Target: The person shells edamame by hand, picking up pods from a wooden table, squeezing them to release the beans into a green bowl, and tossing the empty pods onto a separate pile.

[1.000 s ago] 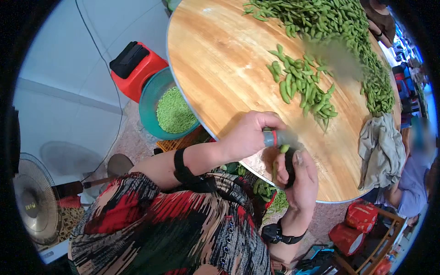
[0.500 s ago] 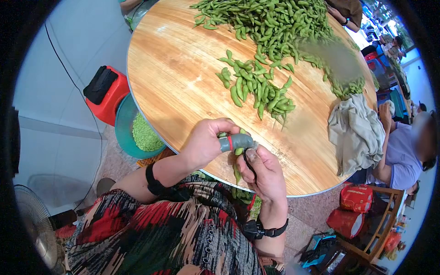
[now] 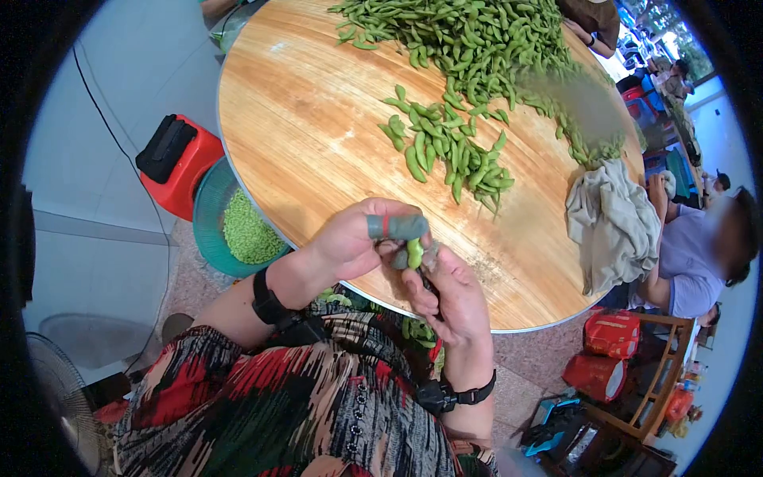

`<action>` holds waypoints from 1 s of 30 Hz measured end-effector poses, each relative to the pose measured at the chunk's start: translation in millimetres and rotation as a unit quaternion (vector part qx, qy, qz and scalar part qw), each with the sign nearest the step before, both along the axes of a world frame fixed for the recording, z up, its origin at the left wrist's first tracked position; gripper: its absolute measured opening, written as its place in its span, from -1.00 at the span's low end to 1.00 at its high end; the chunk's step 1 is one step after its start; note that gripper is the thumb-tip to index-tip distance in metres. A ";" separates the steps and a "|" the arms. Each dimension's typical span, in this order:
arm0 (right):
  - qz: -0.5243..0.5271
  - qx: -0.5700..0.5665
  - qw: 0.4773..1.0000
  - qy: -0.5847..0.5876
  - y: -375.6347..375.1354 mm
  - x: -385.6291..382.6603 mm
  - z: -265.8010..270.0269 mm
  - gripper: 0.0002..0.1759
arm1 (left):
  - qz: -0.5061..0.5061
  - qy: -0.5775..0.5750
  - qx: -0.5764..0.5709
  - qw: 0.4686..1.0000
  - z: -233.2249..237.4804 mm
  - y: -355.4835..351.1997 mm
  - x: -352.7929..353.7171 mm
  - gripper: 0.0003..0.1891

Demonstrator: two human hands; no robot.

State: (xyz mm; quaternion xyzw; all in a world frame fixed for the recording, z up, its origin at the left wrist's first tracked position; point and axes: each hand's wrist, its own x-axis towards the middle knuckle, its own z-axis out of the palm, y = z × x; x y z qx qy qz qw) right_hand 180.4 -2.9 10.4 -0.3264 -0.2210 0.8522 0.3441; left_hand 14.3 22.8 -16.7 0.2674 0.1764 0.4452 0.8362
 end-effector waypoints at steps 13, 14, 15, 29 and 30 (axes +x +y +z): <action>-0.032 0.317 0.840 -0.439 28.9 -12.8 -2.5 -0.82 | 0.126 0.082 -0.016 0.989 -14.2 10.0 -0.7 -0.84; -0.026 0.357 0.816 -0.454 29.2 -13.1 -3.5 -0.83 | 0.127 0.082 -0.016 0.988 -13.6 9.9 -2.0 -0.84; -0.026 0.357 0.816 -0.454 28.3 -15.7 -0.8 -0.83 | 0.128 0.063 -0.024 0.989 -12.0 9.1 -2.6 -0.84; 0.030 0.480 0.713 -0.510 88.1 -31.8 12.5 -0.78 | 0.257 0.137 -0.045 0.956 -8.9 1.3 -7.1 -0.73; -0.028 0.551 0.632 -0.545 93.2 -37.0 13.1 -0.78 | 0.268 0.147 -0.037 0.951 -10.8 0.6 -8.7 -0.72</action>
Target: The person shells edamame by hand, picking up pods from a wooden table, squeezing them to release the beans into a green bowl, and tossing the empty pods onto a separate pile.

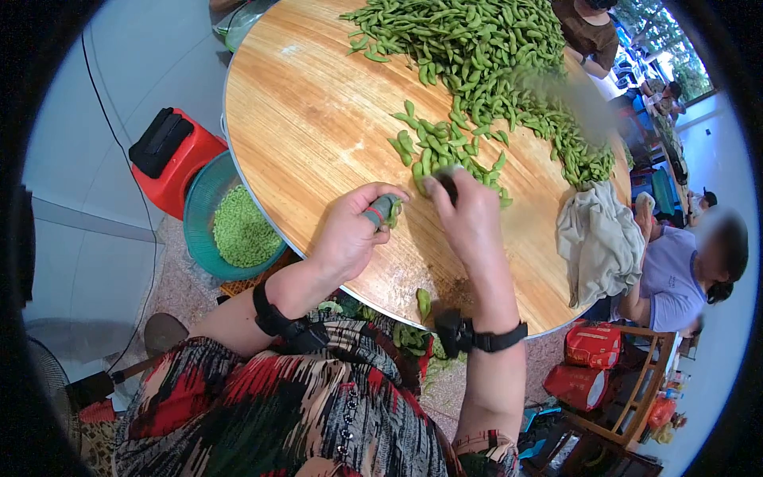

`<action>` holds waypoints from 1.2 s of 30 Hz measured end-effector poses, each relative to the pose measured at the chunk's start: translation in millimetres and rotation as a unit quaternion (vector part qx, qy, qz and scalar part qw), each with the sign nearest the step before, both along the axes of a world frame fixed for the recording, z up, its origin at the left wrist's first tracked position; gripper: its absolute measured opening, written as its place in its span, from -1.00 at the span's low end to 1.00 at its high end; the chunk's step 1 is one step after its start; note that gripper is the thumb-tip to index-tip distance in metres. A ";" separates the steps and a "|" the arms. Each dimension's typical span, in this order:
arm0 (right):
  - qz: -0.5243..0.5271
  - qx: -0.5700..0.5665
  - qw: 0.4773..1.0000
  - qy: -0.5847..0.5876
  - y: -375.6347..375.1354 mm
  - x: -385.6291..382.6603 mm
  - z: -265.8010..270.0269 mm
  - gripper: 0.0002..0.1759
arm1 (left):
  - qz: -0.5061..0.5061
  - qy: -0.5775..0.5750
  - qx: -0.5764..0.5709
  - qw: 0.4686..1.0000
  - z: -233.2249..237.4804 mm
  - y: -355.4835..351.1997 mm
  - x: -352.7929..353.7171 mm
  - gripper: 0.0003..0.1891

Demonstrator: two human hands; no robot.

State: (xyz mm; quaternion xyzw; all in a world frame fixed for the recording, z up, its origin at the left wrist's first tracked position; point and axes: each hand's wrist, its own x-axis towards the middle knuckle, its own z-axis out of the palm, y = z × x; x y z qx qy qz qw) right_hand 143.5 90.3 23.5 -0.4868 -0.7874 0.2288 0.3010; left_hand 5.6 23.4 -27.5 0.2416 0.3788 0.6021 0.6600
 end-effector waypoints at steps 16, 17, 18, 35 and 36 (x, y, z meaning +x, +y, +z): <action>-0.035 -0.440 0.825 0.352 -60.0 34.9 -15.6 -0.87 | -0.087 0.462 0.249 0.847 15.8 -20.3 1.9 -0.74; -0.017 -0.433 0.827 0.359 -64.0 37.3 -20.6 -0.90 | -0.094 0.456 0.242 0.851 17.8 -18.6 3.1 -0.75; -0.025 -0.439 0.815 0.377 -65.5 39.1 -20.6 -0.90 | -0.093 0.457 0.252 0.848 19.9 -16.5 2.8 -0.75; 0.043 -0.437 0.789 0.429 -89.6 29.0 -3.6 -0.73 | -0.134 0.029 0.035 0.990 22.3 -9.8 11.1 -0.89; 0.042 -0.450 0.767 0.456 -90.2 30.1 -5.1 -0.71 | -0.138 0.033 0.033 0.989 23.0 -10.0 10.7 -0.90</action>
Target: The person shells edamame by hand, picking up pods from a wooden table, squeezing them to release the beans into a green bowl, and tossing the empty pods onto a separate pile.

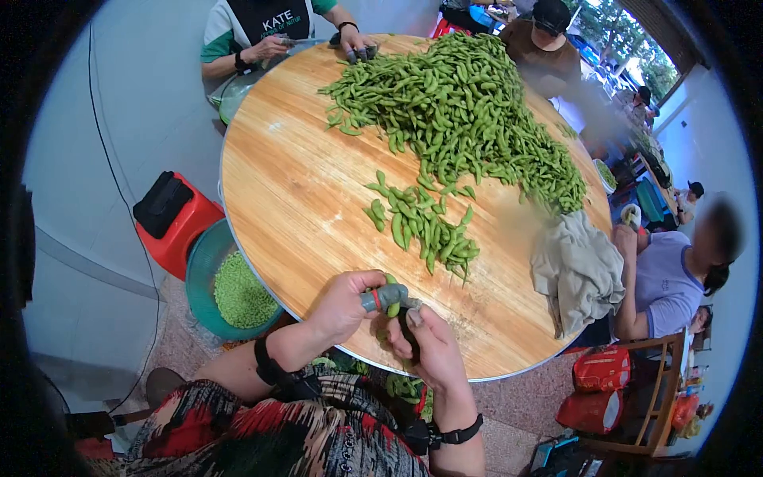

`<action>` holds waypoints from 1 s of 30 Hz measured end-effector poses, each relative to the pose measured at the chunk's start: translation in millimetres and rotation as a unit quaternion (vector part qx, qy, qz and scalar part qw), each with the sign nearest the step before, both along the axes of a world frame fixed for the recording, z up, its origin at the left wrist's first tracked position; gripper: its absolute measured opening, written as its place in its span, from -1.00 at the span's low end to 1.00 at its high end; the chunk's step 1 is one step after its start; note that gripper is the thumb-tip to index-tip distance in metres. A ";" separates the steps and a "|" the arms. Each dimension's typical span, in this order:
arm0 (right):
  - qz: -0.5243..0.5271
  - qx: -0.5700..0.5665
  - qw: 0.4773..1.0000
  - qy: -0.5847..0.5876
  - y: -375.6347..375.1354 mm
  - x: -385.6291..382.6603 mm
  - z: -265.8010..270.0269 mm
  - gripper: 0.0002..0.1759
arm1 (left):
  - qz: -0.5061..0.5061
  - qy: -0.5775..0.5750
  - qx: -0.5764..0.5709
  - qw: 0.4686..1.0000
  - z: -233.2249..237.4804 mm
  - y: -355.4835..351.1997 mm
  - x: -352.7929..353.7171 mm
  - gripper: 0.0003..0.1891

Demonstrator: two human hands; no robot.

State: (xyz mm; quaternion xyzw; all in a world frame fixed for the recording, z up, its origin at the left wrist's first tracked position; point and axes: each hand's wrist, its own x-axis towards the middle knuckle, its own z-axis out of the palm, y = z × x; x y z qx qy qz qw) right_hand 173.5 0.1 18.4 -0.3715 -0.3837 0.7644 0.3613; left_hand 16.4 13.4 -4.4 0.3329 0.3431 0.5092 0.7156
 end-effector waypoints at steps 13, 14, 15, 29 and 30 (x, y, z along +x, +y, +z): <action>-0.011 -0.079 0.996 0.038 -1.8 3.8 -11.6 -0.82 | 0.118 0.359 0.234 0.896 7.3 -5.4 1.1 -0.89; -0.006 -0.084 0.996 0.035 -3.8 5.0 -12.1 -0.80 | 0.111 0.315 0.256 0.907 4.9 -5.3 2.7 -0.86; -0.002 -0.085 0.996 0.032 -5.0 5.8 -10.3 -0.80 | 0.104 0.269 0.276 0.917 1.8 -5.0 3.9 -0.82; -0.097 0.345 0.844 -0.399 20.8 1.2 -24.9 -0.87 | 0.043 0.156 0.113 0.980 -11.5 15.5 12.2 -0.89; -0.087 0.370 0.809 -0.448 23.9 2.4 -24.5 -0.88 | 0.057 0.142 0.109 0.982 -12.7 16.3 13.4 -0.88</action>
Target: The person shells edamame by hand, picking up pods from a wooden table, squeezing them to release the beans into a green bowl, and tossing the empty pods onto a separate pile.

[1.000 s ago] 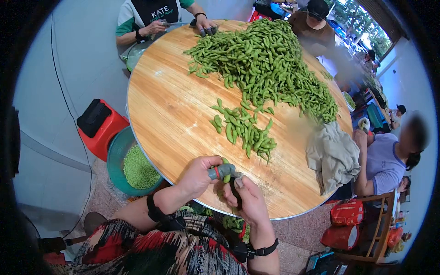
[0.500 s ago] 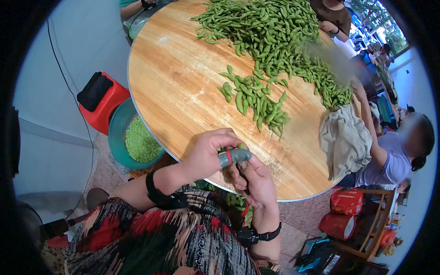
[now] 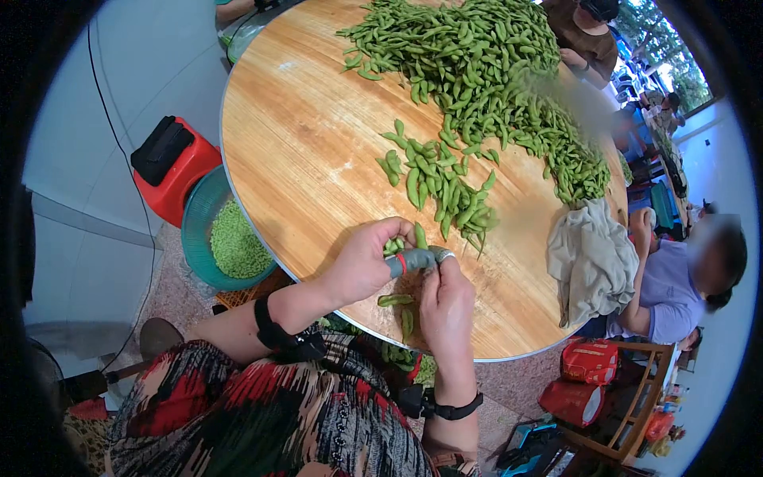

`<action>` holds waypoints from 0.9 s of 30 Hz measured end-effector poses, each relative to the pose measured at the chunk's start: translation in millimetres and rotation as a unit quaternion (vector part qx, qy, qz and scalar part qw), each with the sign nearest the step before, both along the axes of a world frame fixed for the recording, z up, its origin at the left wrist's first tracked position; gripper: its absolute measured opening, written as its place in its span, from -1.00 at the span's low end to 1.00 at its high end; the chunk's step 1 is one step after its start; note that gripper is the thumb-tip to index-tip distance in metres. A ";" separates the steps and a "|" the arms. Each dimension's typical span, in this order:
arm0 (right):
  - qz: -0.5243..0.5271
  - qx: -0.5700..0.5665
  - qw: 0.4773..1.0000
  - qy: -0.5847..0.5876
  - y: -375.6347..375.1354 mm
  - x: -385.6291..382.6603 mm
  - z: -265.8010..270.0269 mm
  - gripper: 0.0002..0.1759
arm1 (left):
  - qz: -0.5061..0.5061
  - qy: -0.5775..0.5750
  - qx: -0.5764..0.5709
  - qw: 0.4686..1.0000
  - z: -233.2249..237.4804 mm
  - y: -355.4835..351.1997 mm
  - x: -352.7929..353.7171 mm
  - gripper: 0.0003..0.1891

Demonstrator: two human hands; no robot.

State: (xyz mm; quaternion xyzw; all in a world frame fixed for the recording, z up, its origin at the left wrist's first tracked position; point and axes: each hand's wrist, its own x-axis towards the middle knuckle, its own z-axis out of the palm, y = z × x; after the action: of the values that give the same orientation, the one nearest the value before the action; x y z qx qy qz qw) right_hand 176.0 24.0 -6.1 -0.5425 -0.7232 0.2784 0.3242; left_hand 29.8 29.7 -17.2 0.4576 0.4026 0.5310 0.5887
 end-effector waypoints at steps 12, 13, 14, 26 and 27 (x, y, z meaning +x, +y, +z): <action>0.033 -0.107 0.993 0.045 24.8 3.4 -0.7 -0.84 | 0.017 0.161 -0.002 0.987 -12.7 9.2 -5.4 -0.84; 0.018 -0.180 0.979 0.092 28.0 6.7 -0.5 -0.83 | 0.017 0.161 -0.002 0.987 -17.6 10.4 -5.1 -0.84; 0.018 -0.179 0.979 0.092 28.3 7.9 0.8 -0.83 | -0.014 0.067 -0.024 0.997 -22.1 11.8 -5.0 -0.85; 0.026 0.066 0.989 -0.127 4.4 -26.3 16.6 -0.85 | 0.114 0.190 0.081 0.972 -19.1 9.0 0.9 -0.69; 0.024 0.067 0.989 -0.128 4.6 -24.9 18.0 -0.85 | 0.122 0.185 0.091 0.971 -18.7 8.3 0.6 -0.69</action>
State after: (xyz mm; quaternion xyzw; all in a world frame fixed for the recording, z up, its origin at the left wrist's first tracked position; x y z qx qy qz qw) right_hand 151.0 28.6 11.8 -0.5329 -0.7886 0.1661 0.2578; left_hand 30.4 38.0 -35.9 0.5473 0.5071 0.5394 0.3904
